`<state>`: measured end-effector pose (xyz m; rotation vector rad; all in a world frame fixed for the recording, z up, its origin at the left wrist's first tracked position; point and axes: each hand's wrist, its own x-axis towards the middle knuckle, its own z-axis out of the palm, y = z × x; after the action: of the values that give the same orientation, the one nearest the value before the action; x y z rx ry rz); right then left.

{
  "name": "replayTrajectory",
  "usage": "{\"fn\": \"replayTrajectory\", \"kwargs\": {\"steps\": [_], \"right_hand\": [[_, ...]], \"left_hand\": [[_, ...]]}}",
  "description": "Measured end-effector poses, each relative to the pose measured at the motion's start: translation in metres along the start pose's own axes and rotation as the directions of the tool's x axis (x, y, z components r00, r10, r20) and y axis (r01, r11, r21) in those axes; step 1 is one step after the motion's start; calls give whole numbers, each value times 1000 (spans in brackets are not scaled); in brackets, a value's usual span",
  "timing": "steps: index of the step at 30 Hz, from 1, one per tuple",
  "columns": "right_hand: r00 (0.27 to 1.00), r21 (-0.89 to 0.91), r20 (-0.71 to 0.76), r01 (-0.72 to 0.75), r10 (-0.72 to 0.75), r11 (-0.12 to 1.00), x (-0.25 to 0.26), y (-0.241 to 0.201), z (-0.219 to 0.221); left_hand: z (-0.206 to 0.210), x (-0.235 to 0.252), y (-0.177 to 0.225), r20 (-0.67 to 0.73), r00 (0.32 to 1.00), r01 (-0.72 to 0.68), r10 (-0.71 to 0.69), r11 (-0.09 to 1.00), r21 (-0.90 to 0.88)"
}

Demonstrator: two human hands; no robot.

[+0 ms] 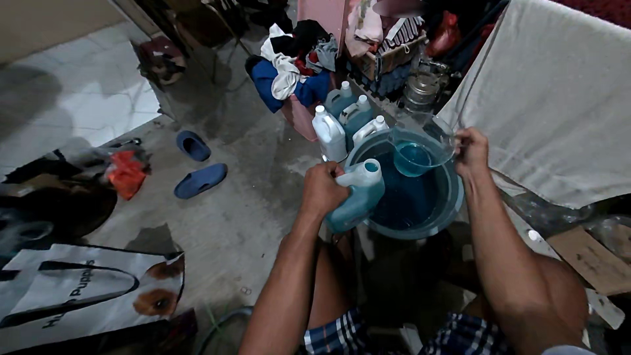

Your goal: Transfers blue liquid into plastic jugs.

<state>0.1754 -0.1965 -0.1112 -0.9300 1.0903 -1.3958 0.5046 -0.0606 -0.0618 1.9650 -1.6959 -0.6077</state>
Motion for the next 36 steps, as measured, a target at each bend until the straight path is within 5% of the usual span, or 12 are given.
{"fn": "replayTrajectory", "kwargs": {"steps": [8,14,24,31,36], "right_hand": [[945,-143,-293,-197,149,970,-74,134,-59],[911,-343,-366,-324,193,882,-114,193,-75],[891,-538,-419,-399,175,743,-183,187,-60],[935,-806,-343,-241,-95,541,-217,205,-63],[944,-826,-329,-271,-31,494,-224,195,-71]], "left_hand": [[0,2,-1,33,999,10,-10,1000,-11],[-1,-1,-1,16,1000,-12,12,1000,-24],[-2,-1,-3,13,1000,-13,13,1000,-6],[-4,-2,-5,4,999,-32,32,999,-21],[-5,-3,-7,24,1000,-18,18,1000,0]]}}
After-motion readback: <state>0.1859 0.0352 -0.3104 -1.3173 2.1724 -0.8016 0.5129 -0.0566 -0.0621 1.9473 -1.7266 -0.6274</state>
